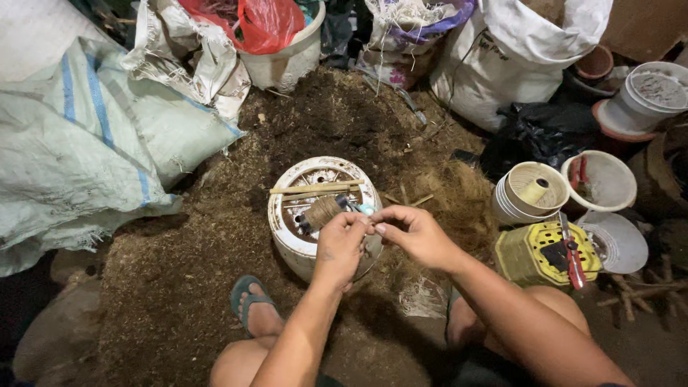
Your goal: The person winds natural fiber onto a small spool using a manual rotating device. They repeatedly tie knots, cut excess fiber with scissors, and reattach the fiber to continue winding.
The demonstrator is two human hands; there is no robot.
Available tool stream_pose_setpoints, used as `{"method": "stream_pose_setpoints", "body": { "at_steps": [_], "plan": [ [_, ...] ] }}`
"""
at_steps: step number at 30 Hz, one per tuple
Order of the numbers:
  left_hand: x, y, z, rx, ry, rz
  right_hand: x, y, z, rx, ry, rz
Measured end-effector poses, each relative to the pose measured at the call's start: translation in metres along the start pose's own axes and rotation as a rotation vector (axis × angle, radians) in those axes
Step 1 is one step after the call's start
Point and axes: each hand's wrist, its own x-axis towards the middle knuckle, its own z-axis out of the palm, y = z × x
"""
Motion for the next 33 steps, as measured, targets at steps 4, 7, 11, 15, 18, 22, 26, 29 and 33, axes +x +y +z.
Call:
{"method": "stream_pose_setpoints", "body": {
  "at_steps": [4, 7, 11, 15, 18, 22, 26, 29, 33],
  "plan": [
    [0.001, -0.006, 0.004, 0.047, -0.002, 0.025, -0.002, 0.009, -0.002, 0.118, -0.017, -0.074],
    [0.002, -0.008, 0.006, 0.212, 0.018, 0.134, -0.011, 0.009, 0.0, 0.025, 0.139, -0.099],
    [0.002, -0.012, 0.013, 0.213, 0.002, 0.145, -0.017, 0.005, 0.001, -0.375, 0.246, -0.487],
    [0.002, -0.01, 0.016, 0.23, -0.025, 0.108, -0.015, 0.006, -0.003, -0.147, 0.241, -0.24],
    [0.001, -0.007, 0.019, 0.234, -0.056, 0.108, -0.015, 0.011, -0.006, -0.011, 0.249, -0.197],
    [-0.003, 0.001, 0.021, 0.271, -0.071, 0.155, -0.015, 0.016, -0.009, 0.036, 0.228, -0.229],
    [-0.013, 0.015, 0.026, 0.327, -0.071, 0.165, -0.012, 0.016, -0.013, 0.004, 0.209, -0.248],
    [-0.02, 0.025, 0.028, 0.506, -0.042, 0.281, -0.011, 0.014, -0.014, -0.01, 0.204, -0.249],
    [-0.02, 0.031, 0.03, 0.456, -0.002, 0.143, -0.012, 0.01, -0.015, 0.061, 0.198, -0.226]
  ]
}}
